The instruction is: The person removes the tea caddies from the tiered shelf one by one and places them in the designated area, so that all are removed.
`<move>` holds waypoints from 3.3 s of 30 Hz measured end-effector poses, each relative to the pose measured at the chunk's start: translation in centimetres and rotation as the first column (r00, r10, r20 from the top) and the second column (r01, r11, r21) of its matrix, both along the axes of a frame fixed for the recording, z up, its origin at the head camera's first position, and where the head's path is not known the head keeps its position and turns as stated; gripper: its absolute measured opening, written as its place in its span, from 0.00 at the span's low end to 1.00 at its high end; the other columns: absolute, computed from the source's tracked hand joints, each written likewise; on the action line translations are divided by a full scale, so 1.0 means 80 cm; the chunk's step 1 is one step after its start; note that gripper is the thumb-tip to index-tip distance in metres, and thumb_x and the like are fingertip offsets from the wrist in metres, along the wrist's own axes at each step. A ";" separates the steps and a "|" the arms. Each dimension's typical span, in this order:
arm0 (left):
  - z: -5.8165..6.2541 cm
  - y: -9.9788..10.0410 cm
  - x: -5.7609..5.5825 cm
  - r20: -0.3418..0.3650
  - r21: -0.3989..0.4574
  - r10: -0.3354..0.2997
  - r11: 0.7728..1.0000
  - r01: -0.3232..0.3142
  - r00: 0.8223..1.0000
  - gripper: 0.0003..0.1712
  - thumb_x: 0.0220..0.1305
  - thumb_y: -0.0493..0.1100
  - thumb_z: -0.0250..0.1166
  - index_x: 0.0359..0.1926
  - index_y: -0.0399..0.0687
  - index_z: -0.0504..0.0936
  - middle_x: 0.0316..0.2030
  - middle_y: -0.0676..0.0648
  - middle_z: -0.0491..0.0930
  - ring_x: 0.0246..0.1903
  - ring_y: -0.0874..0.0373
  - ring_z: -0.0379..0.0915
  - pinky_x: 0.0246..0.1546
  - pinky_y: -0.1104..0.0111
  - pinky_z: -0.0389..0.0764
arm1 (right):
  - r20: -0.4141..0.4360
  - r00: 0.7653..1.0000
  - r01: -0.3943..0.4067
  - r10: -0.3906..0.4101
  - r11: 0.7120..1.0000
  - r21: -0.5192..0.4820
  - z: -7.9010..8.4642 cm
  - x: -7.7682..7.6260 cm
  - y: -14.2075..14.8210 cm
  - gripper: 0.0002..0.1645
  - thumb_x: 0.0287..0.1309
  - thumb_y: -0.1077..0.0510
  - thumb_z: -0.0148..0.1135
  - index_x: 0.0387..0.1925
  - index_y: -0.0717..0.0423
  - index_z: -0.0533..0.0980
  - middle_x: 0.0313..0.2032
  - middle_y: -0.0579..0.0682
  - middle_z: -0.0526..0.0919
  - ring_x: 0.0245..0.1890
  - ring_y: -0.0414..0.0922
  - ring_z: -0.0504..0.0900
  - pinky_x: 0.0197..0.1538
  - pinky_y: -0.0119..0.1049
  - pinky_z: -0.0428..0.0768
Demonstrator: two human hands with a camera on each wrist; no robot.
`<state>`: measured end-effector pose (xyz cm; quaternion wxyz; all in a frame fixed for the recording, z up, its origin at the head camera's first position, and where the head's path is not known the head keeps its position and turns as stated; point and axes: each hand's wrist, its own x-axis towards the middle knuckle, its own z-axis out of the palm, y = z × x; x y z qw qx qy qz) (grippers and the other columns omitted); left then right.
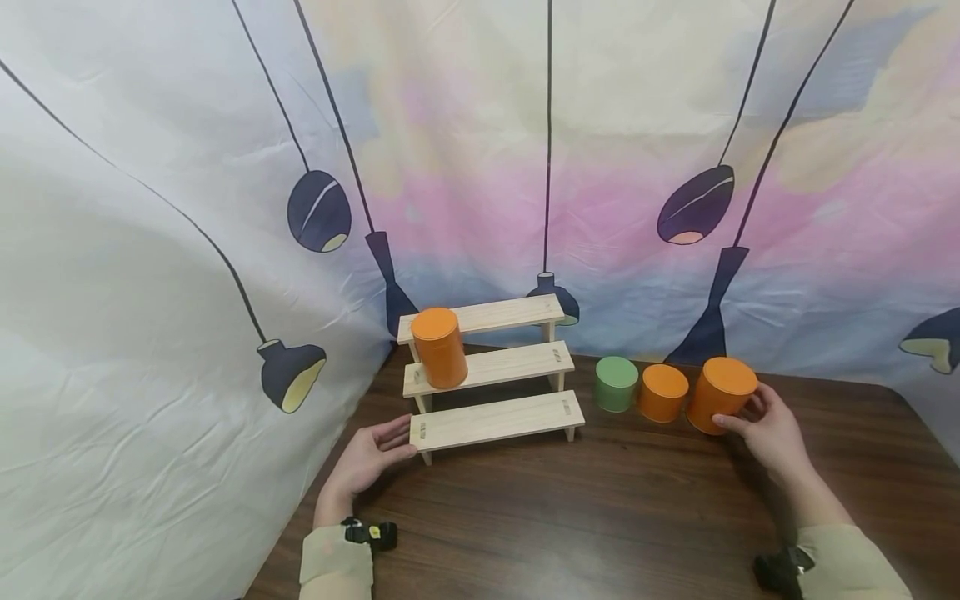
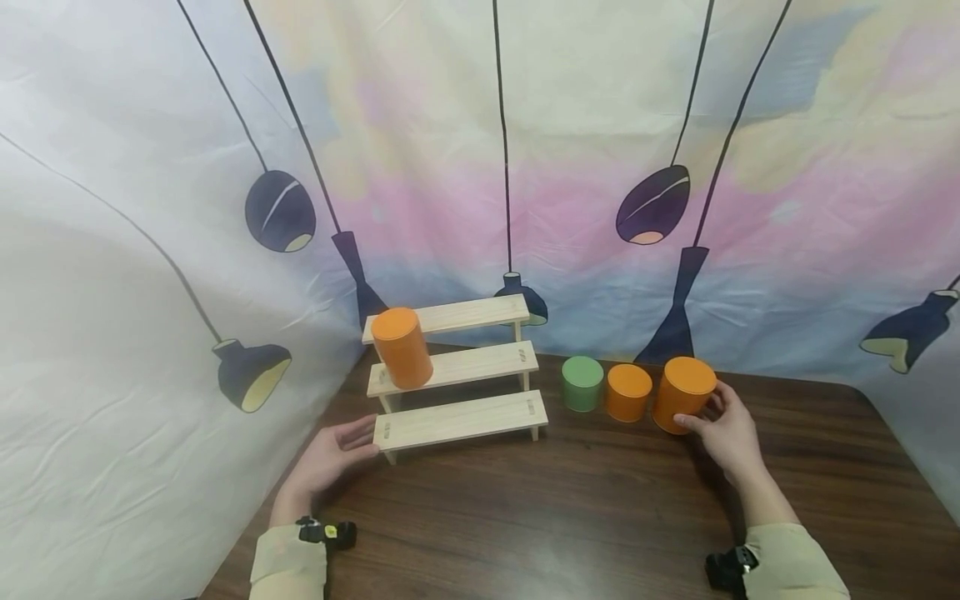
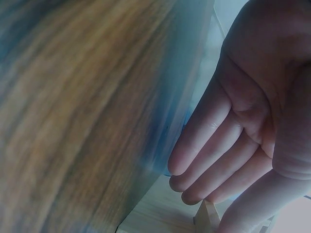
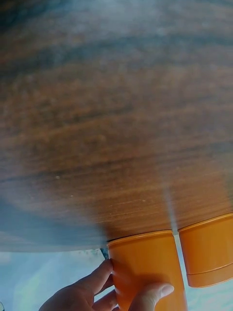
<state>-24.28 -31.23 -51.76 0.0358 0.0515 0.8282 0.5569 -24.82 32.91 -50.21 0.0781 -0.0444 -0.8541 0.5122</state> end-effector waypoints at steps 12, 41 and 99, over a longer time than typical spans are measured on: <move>-0.003 -0.001 0.001 -0.014 -0.022 -0.008 1.000 0.008 1.000 0.42 0.66 0.46 0.79 0.74 0.34 0.74 0.69 0.35 0.77 0.67 0.43 0.77 0.61 0.60 0.84 | 0.006 1.000 -0.006 0.006 1.000 0.008 -0.001 0.002 0.003 0.56 0.71 0.57 0.73 0.83 0.69 0.47 0.77 0.75 0.59 0.72 0.76 0.66 0.64 0.62 0.78; -0.004 0.000 0.000 -0.017 -0.039 0.003 0.999 -0.004 1.000 0.42 0.66 0.48 0.79 0.74 0.34 0.74 0.69 0.35 0.78 0.66 0.42 0.78 0.60 0.61 0.84 | 0.002 1.000 0.010 -0.010 1.000 0.012 0.000 0.008 0.011 0.66 0.67 0.50 0.77 0.87 0.58 0.40 0.79 0.73 0.56 0.74 0.74 0.62 0.69 0.41 0.79; -0.003 -0.002 -0.003 0.008 -0.021 -0.008 1.000 0.008 1.000 0.42 0.66 0.46 0.79 0.75 0.34 0.74 0.70 0.36 0.76 0.68 0.43 0.77 0.62 0.60 0.83 | -0.355 0.885 -0.408 0.302 0.869 -0.280 0.067 -0.045 -0.433 0.45 0.64 0.53 0.79 0.78 0.46 0.69 0.71 0.53 0.77 0.70 0.54 0.77 0.67 0.49 0.81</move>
